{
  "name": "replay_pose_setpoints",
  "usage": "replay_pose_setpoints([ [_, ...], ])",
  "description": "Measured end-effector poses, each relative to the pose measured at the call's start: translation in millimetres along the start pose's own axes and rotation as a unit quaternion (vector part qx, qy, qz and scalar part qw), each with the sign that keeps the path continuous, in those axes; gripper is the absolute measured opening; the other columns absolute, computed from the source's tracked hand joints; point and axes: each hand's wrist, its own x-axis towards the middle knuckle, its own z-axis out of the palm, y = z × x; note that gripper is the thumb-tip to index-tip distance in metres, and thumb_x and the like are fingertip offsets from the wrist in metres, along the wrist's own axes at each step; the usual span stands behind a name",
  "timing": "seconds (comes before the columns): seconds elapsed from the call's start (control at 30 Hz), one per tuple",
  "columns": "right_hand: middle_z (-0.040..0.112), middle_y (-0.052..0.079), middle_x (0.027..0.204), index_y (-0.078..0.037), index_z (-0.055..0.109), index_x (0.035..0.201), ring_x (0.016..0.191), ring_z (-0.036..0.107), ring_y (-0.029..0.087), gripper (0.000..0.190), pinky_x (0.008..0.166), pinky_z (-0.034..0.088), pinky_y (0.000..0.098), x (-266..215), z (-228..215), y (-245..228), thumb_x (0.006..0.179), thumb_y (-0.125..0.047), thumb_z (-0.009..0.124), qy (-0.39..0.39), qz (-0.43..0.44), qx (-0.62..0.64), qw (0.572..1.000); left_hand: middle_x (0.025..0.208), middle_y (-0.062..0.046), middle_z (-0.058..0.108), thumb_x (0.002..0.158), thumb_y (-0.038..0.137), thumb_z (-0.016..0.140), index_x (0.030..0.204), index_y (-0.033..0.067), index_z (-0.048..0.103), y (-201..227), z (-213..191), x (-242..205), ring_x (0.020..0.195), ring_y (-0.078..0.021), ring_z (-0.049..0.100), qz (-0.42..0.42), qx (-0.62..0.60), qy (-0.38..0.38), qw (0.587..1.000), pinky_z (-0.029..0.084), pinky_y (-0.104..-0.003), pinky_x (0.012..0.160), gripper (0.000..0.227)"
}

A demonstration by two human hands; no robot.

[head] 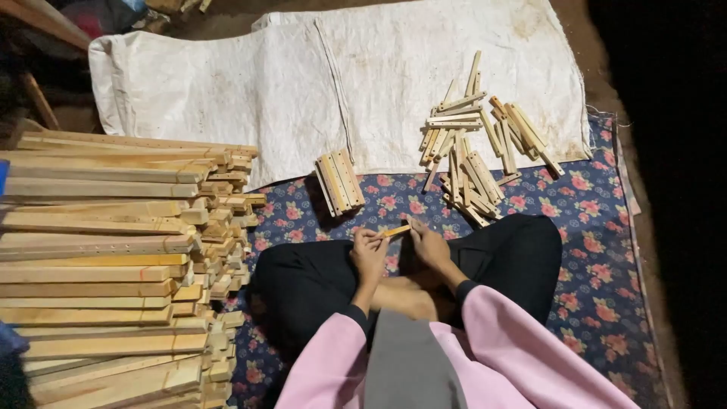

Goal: A person sits on the floor and uses sandpaper to manually smooth the surfaces of small wooden slats.

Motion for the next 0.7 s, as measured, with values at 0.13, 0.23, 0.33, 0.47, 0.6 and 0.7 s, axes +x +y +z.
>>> replay_pose_setpoints([
  [0.13,0.064,0.0,0.14,-0.029,0.066,0.136,0.126,0.061,0.034,0.039,0.105,0.052,0.0488,-21.8,-2.1,-35.5,0.102,-0.042,0.052,-0.008,-0.041,-0.006,0.999,0.091,-0.026,0.075,0.074,-0.001,0.085,0.1,0.0045,0.058,9.3,-0.8,2.9,0.084,-0.0362,0.076,-0.015,-0.01,0.005,1.0,0.064,-0.038,0.072,0.037],
  [0.23,0.057,-0.004,0.147,-0.032,0.062,0.139,0.129,0.058,0.037,0.039,0.107,0.049,0.054,-27.8,-9.6,-38.8,0.102,-0.042,0.051,-0.043,-0.042,0.017,0.998,0.091,-0.025,0.075,0.075,-0.002,0.083,0.1,0.0049,0.059,6.1,-0.4,4.9,0.083,-0.0354,0.076,-0.015,0.013,0.009,1.0,0.064,-0.037,0.072,0.036],
  [0.33,0.053,0.0,0.153,-0.024,0.057,0.146,0.136,0.052,0.038,0.045,0.113,0.043,0.0547,-7.9,1.7,-10.1,0.104,-0.038,0.046,-0.028,0.02,0.021,0.999,0.093,-0.026,0.075,0.075,-0.002,0.084,0.099,0.0044,0.058,7.0,-5.1,-2.9,0.085,-0.0361,0.076,-0.005,-0.006,-0.004,1.0,0.064,-0.037,0.072,0.036],
  [0.47,0.058,-0.003,0.147,-0.033,0.059,0.141,0.131,0.057,0.033,0.041,0.11,0.047,0.0494,-20.6,-2.3,-41.6,0.102,-0.041,0.051,-0.021,-0.05,0.011,0.998,0.089,-0.022,0.076,0.075,-0.004,0.081,0.097,0.0055,0.06,13.9,-1.9,9.6,0.082,-0.0329,0.077,-0.009,-0.006,-0.002,1.0,0.064,-0.036,0.071,0.032],
  [0.6,0.056,0.002,0.15,-0.023,0.056,0.146,0.134,0.054,0.037,0.045,0.113,0.044,0.0511,-26.9,-18.6,-44.4,0.104,-0.036,0.046,-0.027,-0.02,-0.004,0.999,0.09,-0.026,0.073,0.075,-0.003,0.082,0.099,0.003,0.059,-19.5,0.1,7.4,0.085,-0.0358,0.076,-0.014,-0.043,0.001,0.999,0.064,-0.038,0.075,0.034],
  [0.7,0.057,0.003,0.148,-0.026,0.058,0.144,0.134,0.054,0.036,0.045,0.115,0.043,0.0503,23.5,18.8,23.8,0.103,-0.041,0.048,-0.009,0.014,-0.002,1.0,0.089,-0.025,0.074,0.076,-0.002,0.083,0.099,0.0026,0.06,4.3,-2.1,0.5,0.085,-0.0351,0.076,-0.003,-0.014,-0.007,1.0,0.064,-0.037,0.074,0.033],
])
